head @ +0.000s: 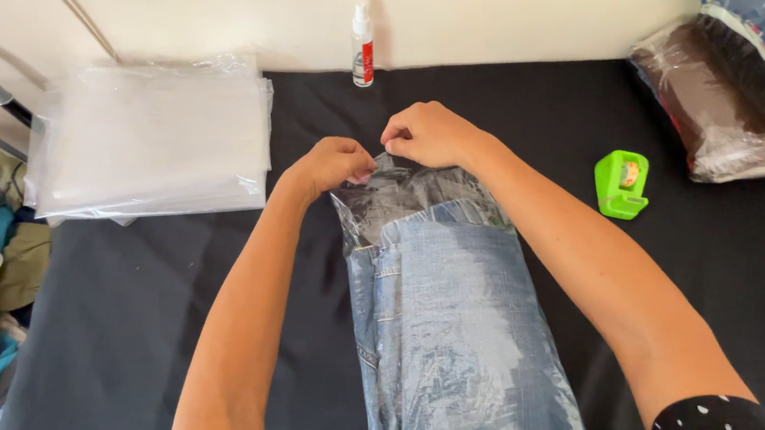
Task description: Packaging a stack of folded clothes into a plastic bag and sealing it with tape.
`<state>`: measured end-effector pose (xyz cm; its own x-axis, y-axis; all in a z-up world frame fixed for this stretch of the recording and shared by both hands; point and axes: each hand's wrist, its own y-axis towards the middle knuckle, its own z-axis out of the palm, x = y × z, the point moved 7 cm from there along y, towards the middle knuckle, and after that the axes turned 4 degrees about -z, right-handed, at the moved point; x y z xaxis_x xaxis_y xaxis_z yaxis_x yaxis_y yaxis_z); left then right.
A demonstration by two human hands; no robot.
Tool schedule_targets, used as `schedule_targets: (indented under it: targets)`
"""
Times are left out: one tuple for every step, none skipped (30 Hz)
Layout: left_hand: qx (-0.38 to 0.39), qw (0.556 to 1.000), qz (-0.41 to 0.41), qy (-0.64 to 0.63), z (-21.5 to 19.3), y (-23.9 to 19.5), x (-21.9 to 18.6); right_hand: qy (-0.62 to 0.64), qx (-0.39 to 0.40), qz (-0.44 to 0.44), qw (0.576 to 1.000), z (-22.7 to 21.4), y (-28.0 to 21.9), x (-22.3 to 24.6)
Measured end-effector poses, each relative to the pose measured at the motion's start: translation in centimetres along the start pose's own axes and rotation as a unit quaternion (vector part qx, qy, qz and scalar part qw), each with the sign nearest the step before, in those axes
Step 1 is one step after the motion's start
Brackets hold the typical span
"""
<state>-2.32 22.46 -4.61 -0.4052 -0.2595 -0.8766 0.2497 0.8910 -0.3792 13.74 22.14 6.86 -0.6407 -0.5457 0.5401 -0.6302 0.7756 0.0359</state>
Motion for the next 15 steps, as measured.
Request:
schedule_targets:
  targets:
    - [-0.005,0.999,0.037,-0.022,-0.2,0.1,-0.1,-0.008,0.023,0.008,1.0,0.5,0.7,-0.5]
    - [-0.009,0.996,0.073,-0.045,-0.4,0.2,-0.1,-0.016,0.046,0.017,0.999,1.0,1.3,-1.0]
    - [-0.011,0.996,0.071,-0.046,-0.5,-0.3,-0.2,-0.015,0.049,0.015,0.999,1.1,1.4,-0.5]
    - [-0.023,0.994,0.101,-0.044,-0.8,-0.8,-0.9,-0.008,0.07,0.057,0.996,1.2,1.4,-0.6]
    - [-0.034,0.99,0.132,-0.041,-0.9,-1.3,-1.6,-0.001,0.09,0.098,0.991,1.3,1.3,-0.7]
    - [-0.033,0.99,0.133,-0.04,-0.9,-1.6,-1.9,-0.001,0.089,0.098,0.991,1.4,1.3,-0.7]
    - [-0.045,0.988,0.144,-0.032,-0.9,-2.0,-2.4,0.008,0.084,0.085,0.993,1.4,1.4,-0.5]
    - [-0.057,0.986,0.156,-0.025,-1.0,-2.4,-2.9,0.016,0.078,0.072,0.994,1.3,1.6,-0.3]
    - [-0.057,0.986,0.157,-0.024,-1.0,-2.6,-3.1,0.015,0.077,0.072,0.994,1.5,1.8,-0.8]
    - [-0.069,0.984,0.165,-0.012,-1.1,-2.9,-3.4,0.028,0.084,0.064,0.994,1.9,2.0,-1.1]
    - [-0.081,0.982,0.173,0.0,-1.2,-3.1,-3.7,0.041,0.091,0.056,0.993,2.2,2.3,-1.4]
    - [-0.081,0.981,0.174,0.0,-1.1,-3.6,-3.9,0.041,0.09,0.056,0.994,2.4,2.4,-1.5]
    - [-0.099,0.978,0.183,0.027,-1.2,-4.1,-4.2,0.078,0.098,0.068,0.99,2.7,2.4,-1.6]
    - [-0.118,0.972,0.194,0.055,-1.3,-4.6,-4.8,0.113,0.104,0.079,0.985,2.9,2.5,-1.8]
    - [-0.118,0.972,0.195,0.056,-1.2,-4.8,-5.1,0.113,0.102,0.078,0.985,3.0,2.6,-2.0]
